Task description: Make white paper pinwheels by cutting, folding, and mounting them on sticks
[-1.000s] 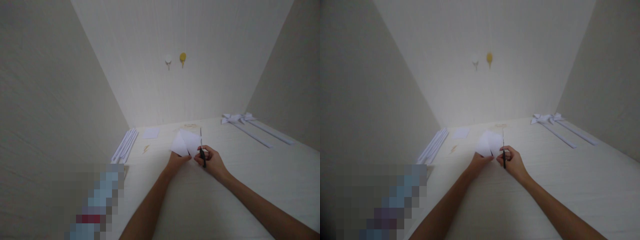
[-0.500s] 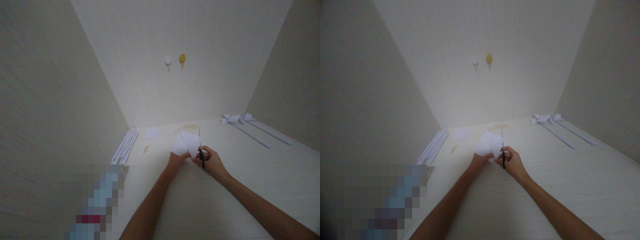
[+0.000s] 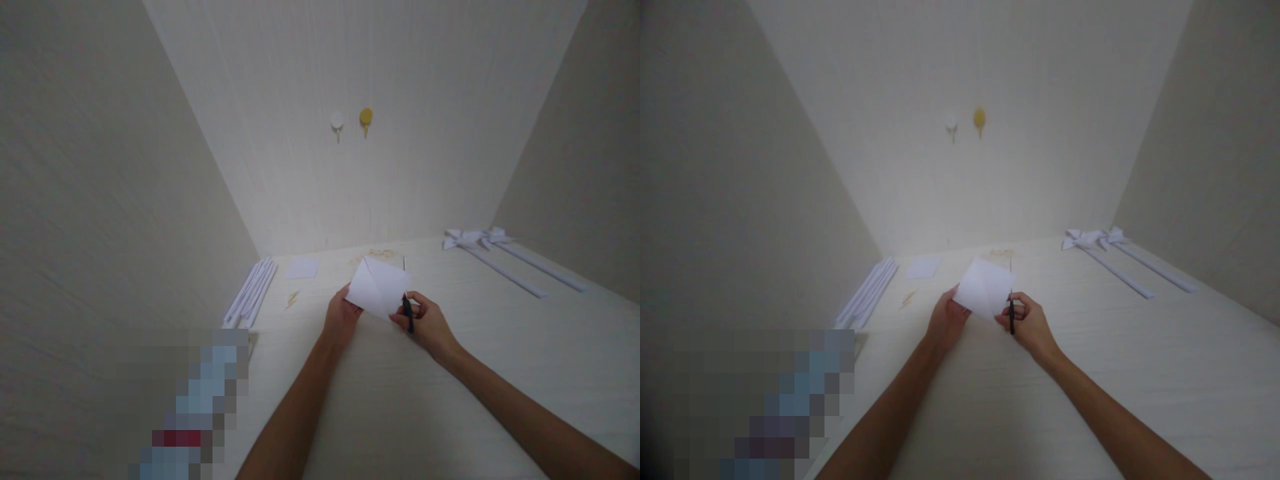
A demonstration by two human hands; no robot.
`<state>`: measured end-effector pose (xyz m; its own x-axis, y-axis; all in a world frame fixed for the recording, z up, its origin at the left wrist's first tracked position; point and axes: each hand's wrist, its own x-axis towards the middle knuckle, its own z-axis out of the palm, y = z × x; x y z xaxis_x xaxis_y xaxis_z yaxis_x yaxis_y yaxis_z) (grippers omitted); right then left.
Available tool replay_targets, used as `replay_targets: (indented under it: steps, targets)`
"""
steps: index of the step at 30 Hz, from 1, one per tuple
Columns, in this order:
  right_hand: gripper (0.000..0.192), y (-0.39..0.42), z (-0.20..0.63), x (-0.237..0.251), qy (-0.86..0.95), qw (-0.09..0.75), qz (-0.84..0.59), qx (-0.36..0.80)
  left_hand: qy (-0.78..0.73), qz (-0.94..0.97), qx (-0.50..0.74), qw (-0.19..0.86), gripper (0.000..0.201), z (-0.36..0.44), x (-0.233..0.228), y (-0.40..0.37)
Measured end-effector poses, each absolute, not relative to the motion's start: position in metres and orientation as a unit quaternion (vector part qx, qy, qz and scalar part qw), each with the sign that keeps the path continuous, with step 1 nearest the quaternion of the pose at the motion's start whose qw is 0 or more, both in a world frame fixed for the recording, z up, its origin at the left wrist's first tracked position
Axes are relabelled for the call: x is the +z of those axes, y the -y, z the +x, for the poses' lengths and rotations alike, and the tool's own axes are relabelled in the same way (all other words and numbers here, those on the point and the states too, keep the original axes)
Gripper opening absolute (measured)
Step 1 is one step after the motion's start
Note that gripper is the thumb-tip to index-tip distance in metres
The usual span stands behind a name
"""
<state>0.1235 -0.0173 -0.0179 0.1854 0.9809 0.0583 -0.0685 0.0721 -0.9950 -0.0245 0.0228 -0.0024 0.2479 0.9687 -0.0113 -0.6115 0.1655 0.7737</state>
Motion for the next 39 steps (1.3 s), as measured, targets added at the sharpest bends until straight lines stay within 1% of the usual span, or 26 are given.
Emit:
replay_targets:
  steps: [4,9,12,14,16,19,24,26,31,35,39]
  targets:
    - [0.043,0.016,0.124,-0.019,0.448,0.581,-0.508,0.45,-0.311,0.328,0.574,0.683,0.019,-0.024,-0.007,-0.025]
    - [0.046,0.014,0.128,-0.018,0.433,0.599,-0.508,0.443,-0.353,0.365,0.584,0.634,0.022,-0.025,-0.014,-0.029]
    - [0.044,0.012,0.132,-0.019,0.409,0.628,-0.505,0.428,-0.398,0.41,0.571,0.589,0.022,-0.027,-0.018,-0.03]
    - [0.043,0.011,0.135,-0.02,0.389,0.652,-0.499,0.418,-0.399,0.451,0.55,0.579,0.021,-0.028,-0.02,-0.029]
    - [0.042,0.011,0.137,-0.019,0.379,0.669,-0.487,0.414,-0.366,0.485,0.516,0.603,0.021,-0.028,-0.019,-0.027]
    - [0.041,0.012,0.139,-0.015,0.395,0.666,-0.469,0.425,-0.313,0.492,0.473,0.66,0.029,-0.028,-0.017,-0.022]
    - [0.042,0.014,0.138,-0.012,0.442,0.615,-0.468,0.455,-0.295,0.406,0.506,0.701,0.024,-0.028,-0.012,-0.023]
    - [0.044,0.014,0.138,-0.013,0.454,0.604,-0.472,0.453,-0.275,0.39,0.515,0.712,0.026,-0.029,-0.011,-0.023]
    - [0.046,0.013,0.14,-0.013,0.46,0.604,-0.481,0.438,-0.248,0.376,0.525,0.722,0.041,-0.03,-0.007,-0.022]
    - [0.046,0.013,0.14,-0.012,0.462,0.596,-0.476,0.453,-0.246,0.396,0.531,0.707,0.037,-0.027,-0.009,-0.022]
    - [0.046,0.012,0.139,-0.013,0.464,0.586,-0.473,0.467,-0.295,0.409,0.552,0.664,0.032,-0.026,-0.016,-0.026]
